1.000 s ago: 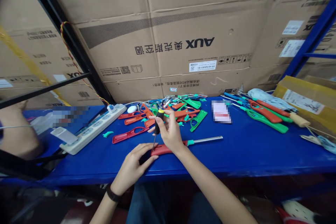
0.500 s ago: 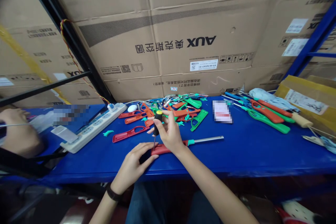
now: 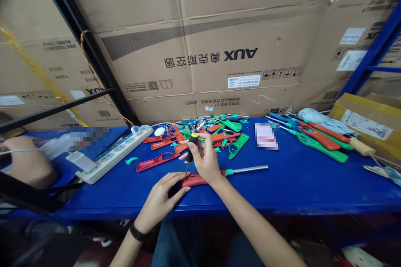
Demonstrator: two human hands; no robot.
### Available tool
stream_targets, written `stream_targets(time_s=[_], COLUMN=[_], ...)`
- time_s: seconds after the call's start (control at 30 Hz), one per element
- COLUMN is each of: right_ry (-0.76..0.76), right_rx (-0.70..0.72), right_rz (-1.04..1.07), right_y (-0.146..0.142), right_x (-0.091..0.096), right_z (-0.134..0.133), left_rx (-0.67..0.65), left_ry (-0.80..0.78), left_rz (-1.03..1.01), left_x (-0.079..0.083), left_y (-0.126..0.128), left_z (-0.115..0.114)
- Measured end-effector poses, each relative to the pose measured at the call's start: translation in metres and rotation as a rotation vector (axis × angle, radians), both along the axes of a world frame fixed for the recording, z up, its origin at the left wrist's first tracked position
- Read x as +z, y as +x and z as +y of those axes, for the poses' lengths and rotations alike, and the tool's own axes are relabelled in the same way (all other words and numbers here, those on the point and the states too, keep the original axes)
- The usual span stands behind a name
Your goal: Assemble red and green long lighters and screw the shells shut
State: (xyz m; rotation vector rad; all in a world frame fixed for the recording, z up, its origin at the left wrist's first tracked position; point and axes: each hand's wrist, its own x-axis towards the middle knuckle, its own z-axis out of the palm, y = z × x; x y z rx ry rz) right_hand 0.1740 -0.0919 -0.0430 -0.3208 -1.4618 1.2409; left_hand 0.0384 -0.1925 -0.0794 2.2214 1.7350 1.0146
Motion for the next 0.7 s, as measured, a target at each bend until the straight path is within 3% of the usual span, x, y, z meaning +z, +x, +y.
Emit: stream_targets(time_s=[0.3, 0.53, 0.7], right_ry=[0.042, -0.104, -0.138], right_rx=[0.031, 0.286, 0.270], right_rz=[-0.026, 0.087, 0.058], right_y=[-0.003, -0.030, -0.035], right_x=[0.004, 0.012, 0.014], right_z=[-0.004, -0.007, -0.012], left_rx=[0.005, 0.008, -0.001], left_ry=[-0.002, -0.022, -0.014], left_rz=[0.002, -0.012, -0.020], left_x=[-0.001, 0.000, -0.002], left_y=[0.000, 0.001, 0.000], left_z=[0.000, -0.001, -0.001])
